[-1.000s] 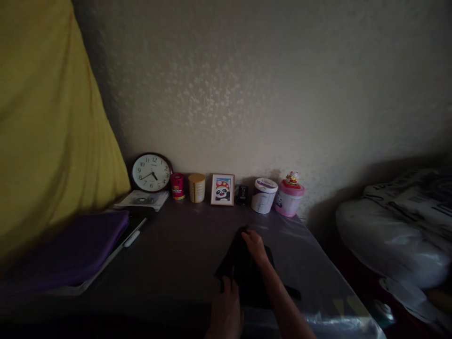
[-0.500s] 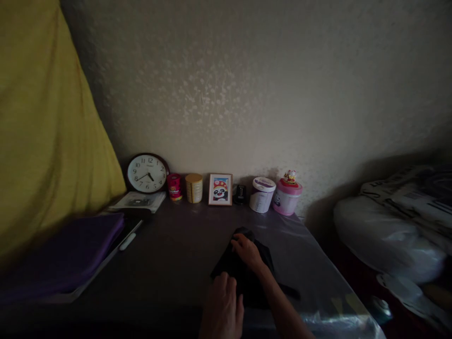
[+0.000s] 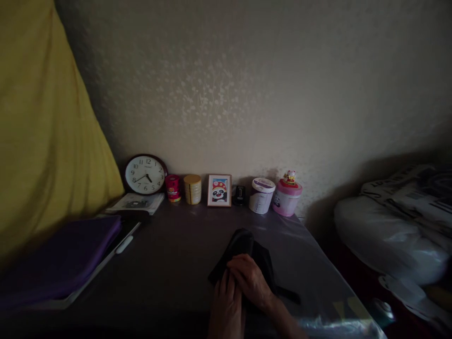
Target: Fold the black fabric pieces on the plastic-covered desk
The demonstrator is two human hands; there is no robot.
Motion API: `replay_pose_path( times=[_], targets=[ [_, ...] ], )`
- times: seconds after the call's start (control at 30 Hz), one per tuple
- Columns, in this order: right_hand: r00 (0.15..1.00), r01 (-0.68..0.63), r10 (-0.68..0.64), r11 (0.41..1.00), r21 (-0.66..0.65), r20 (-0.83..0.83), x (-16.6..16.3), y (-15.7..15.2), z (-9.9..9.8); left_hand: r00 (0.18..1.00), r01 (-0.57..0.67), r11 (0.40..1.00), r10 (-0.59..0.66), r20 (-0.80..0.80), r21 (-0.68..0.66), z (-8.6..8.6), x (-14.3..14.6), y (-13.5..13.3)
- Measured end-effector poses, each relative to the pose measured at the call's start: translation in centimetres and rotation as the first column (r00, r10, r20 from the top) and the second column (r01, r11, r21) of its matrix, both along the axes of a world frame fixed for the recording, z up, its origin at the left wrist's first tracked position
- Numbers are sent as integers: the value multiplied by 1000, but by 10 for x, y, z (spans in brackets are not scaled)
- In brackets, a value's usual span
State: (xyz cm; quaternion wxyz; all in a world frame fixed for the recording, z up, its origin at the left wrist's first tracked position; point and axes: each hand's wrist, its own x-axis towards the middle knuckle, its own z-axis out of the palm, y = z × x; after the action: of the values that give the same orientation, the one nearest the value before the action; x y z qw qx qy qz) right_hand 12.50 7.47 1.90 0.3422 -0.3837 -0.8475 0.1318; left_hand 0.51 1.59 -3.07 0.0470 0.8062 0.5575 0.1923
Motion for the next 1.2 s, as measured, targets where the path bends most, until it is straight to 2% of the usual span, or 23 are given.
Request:
replay_pose_path(
  times=[0.13,0.27,0.4,0.57,0.67,0.73,0.8,0.87,0.93,1.0,1.07,1.13,1.2],
  targets=[
    [998,54,-56,997,61,35,12,10,-12,999,-28,996,29,14,-82,-1,4,1],
    [989,85,-92,995,59,120,18,46,-20,998,-67,986,69,8,-156,1,6,2],
    [979,137,-144,989,62,144,22,84,-24,998,-66,982,65,-12,-174,3,6,2],
    [932,299,-298,954,29,206,32,115,-18,997,-77,975,73,-28,-209,3,7,2],
    [899,397,-405,914,84,164,33,104,-7,997,-78,976,77,-14,-202,3,8,1],
    [922,367,-379,919,141,72,29,83,-2,997,-79,977,78,-10,-200,5,7,0],
    [969,236,-243,963,133,43,21,59,-3,998,-69,977,68,-10,-201,7,6,0],
    [990,58,-68,995,79,123,12,43,-8,999,-41,980,39,-17,-196,8,5,-1],
    [984,18,-26,999,51,176,7,44,-15,999,-26,982,21,-27,-188,8,5,0],
    [978,101,-108,994,51,177,8,60,-20,999,-39,982,35,-24,-185,7,5,0],
    [953,277,-278,960,26,119,14,83,-22,998,-55,979,54,-8,-198,6,4,-1],
    [881,474,-471,878,-64,51,27,100,-23,999,-46,974,49,10,-221,7,3,-3],
    [802,594,-597,794,-130,19,46,103,-24,999,-32,967,41,27,-253,12,1,-5]
  ],
)
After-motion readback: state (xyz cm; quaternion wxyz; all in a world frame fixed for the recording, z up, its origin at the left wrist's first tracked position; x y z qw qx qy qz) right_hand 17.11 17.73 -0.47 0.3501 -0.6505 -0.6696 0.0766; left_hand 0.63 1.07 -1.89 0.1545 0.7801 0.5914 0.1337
